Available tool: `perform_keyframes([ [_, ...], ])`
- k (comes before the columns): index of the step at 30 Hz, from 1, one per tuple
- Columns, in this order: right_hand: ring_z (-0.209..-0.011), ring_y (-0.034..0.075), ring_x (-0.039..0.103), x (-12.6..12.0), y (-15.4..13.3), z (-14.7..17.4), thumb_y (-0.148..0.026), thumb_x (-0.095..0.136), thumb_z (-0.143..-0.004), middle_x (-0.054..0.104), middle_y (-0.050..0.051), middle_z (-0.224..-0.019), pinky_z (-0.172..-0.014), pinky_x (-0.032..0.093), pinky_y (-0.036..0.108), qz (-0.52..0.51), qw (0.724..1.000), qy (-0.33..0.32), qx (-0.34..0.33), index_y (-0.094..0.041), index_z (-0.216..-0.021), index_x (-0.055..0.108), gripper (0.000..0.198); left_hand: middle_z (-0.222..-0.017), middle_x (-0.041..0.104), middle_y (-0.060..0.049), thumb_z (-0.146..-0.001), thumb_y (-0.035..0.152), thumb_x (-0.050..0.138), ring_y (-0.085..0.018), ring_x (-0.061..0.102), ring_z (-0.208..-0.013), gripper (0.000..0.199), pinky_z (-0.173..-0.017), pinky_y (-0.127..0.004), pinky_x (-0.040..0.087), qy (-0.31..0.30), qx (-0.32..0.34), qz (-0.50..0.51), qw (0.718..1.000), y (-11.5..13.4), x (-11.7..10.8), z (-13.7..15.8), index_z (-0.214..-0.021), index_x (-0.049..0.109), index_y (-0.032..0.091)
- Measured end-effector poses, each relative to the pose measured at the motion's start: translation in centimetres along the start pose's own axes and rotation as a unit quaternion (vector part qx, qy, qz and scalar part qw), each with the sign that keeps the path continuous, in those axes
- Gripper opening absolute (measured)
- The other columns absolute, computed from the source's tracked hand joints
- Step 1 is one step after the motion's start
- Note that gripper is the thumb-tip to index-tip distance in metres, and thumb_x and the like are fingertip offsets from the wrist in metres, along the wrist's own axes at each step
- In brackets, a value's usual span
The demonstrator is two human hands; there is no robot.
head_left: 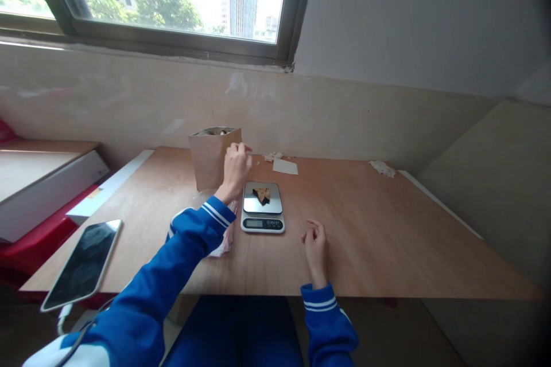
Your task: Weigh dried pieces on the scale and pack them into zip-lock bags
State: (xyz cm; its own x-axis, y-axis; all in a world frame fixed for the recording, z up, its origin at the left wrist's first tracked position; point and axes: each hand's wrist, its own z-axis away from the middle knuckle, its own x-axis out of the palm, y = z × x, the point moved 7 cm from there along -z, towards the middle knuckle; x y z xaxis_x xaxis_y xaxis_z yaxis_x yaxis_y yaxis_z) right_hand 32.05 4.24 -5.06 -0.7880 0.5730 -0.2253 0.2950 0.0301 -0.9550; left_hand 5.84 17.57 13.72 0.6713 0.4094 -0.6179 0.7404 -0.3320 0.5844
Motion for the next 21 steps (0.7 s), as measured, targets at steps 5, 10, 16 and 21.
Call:
perform_keyframes([
  [5,-0.052,0.016,0.052,0.0,0.4,-0.1,-0.038,0.046,-0.082,0.053,-0.003,-0.061,-0.051,0.042,0.027,-0.039,0.999,0.018,0.006,-0.019,-0.11,0.052,0.035,-0.123,0.053,-0.02,-0.09,0.025,0.042,-0.033,0.047,-0.119,0.032,-0.1,-0.048,0.035,0.213,-0.002,-0.124,0.969,-0.4,-9.1,-3.4,-0.118,0.05,0.013],
  [10,-0.053,0.015,0.05,0.1,0.8,-0.1,-0.038,0.047,-0.081,0.053,-0.003,-0.064,-0.05,0.041,0.027,-0.052,0.999,0.015,0.007,-0.02,-0.113,0.048,0.036,-0.099,0.066,-0.02,-0.094,0.026,0.025,-0.029,0.06,-0.099,0.041,-0.089,-0.041,0.042,0.06,0.009,-0.24,0.969,-3.9,-8.5,-4.4,-0.095,0.063,0.011],
  [16,-0.056,0.015,0.052,-0.4,1.3,-0.2,-0.04,0.05,-0.081,0.056,-0.001,-0.072,-0.049,0.041,0.027,-0.054,0.998,0.038,0.001,-0.021,-0.112,0.05,0.036,-0.088,0.071,-0.018,-0.09,0.025,0.034,-0.03,0.065,-0.087,0.038,-0.081,-0.041,0.043,-0.008,-0.027,-0.34,0.94,-3.4,-9.4,-3.3,-0.079,0.069,0.013],
  [21,-0.053,0.013,0.049,-0.5,2.0,-0.4,-0.037,0.049,-0.082,0.057,0.0,-0.075,-0.047,0.039,0.025,-0.064,0.997,0.045,-0.004,-0.022,-0.114,0.049,0.035,-0.079,0.07,-0.014,-0.083,0.025,0.051,-0.03,0.066,-0.086,0.021,-0.086,-0.041,0.043,-0.121,-0.013,-0.36,0.925,-1.7,-9.1,-2.9,-0.075,0.068,0.015],
])
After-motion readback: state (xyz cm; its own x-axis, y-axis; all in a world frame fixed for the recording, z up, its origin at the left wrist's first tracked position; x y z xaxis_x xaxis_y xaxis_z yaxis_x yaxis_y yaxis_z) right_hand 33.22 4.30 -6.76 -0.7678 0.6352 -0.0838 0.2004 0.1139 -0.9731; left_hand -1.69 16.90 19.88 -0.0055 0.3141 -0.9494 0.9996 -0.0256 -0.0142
